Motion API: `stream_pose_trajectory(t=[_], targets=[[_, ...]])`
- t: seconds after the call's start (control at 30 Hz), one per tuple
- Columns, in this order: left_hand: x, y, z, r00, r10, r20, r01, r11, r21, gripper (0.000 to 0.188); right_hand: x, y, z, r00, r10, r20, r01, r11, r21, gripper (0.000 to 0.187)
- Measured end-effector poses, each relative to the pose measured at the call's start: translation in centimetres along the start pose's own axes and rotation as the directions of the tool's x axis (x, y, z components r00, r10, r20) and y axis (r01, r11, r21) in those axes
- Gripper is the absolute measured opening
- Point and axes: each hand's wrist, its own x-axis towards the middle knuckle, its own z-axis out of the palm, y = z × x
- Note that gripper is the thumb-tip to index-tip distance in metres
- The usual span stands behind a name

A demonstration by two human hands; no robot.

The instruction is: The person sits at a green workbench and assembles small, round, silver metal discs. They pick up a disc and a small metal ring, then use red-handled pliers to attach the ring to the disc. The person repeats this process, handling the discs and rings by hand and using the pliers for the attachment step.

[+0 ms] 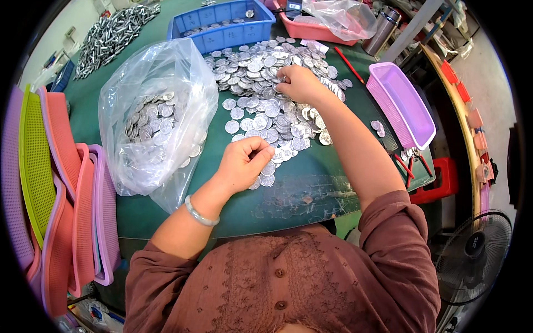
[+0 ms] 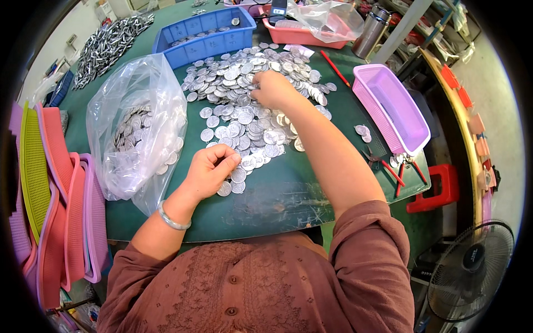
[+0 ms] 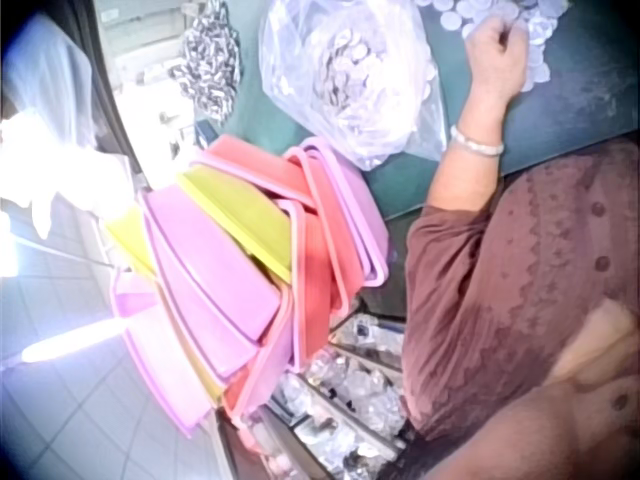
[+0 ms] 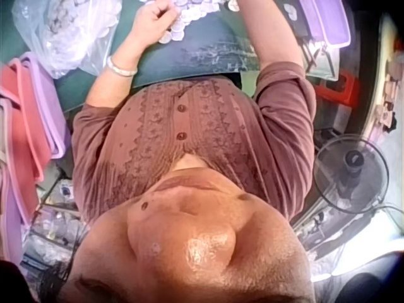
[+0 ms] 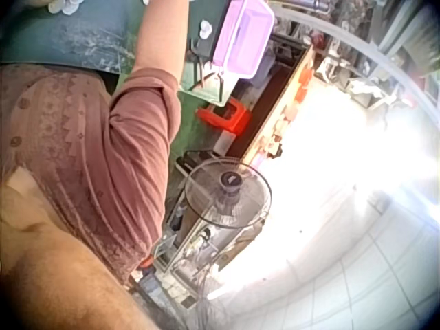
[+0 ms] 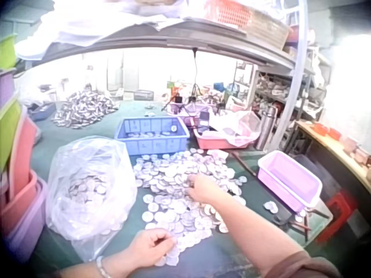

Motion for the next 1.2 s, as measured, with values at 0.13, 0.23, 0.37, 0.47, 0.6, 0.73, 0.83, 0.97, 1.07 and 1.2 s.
stream_pose_trajectory(t=[0.13,0.23,0.37,0.47,0.6,0.73,0.83,0.97,1.07,1.2], targets=[[0.1,-0.1,0.0,1.000,0.013,0.002,-0.013,1.000,0.001,0.013,-0.6,1.0,0.6,0.988,-0.077,-0.137,0.084,0.995,0.048,0.018],[0.2,-0.2,-0.2,0.999,-0.041,-0.002,0.040,0.994,-0.099,0.013,-1.9,0.6,0.5,0.959,-0.155,-0.235,0.192,0.971,0.144,0.016],[0.3,0.7,-0.5,0.980,-0.197,-0.021,0.171,0.894,-0.413,0.016,-5.1,-2.4,-0.1,0.971,-0.149,-0.188,0.215,0.887,0.409,0.013],[0.5,0.7,-1.1,0.963,-0.269,0.005,0.216,0.764,-0.608,0.019,-7.6,-4.2,-0.2,0.927,-0.293,-0.233,0.367,0.834,0.411,0.014],[0.7,0.2,-1.5,0.960,-0.277,0.029,0.219,0.686,-0.694,0.017,-10.2,-5.3,0.5,0.886,-0.372,-0.278,0.455,0.814,0.360,0.015],[0.4,0.5,-1.2,0.959,-0.284,0.000,0.211,0.713,-0.669,0.014,-11.3,-5.4,0.8,0.891,-0.337,-0.304,0.436,0.823,0.365,0.016],[0.4,0.6,-1.1,0.959,-0.282,0.009,0.217,0.717,-0.662,0.013,-11.5,-5.2,0.9,0.855,-0.383,-0.350,0.487,0.824,0.288,0.019],[0.4,0.5,-1.0,0.961,-0.276,0.000,0.214,0.744,-0.634,0.011,-11.5,-4.9,1.1,0.800,-0.454,-0.391,0.549,0.817,0.175,0.021],[0.4,0.8,-0.9,0.959,-0.281,-0.026,0.212,0.777,-0.592,0.009,-11.6,-5.0,1.0,0.807,-0.432,-0.403,0.536,0.821,0.194,0.022],[0.4,0.7,-0.8,0.963,-0.262,-0.068,0.182,0.814,-0.552,0.008,-11.7,-4.6,1.7,0.952,-0.147,-0.270,0.287,0.736,0.613,0.021]])
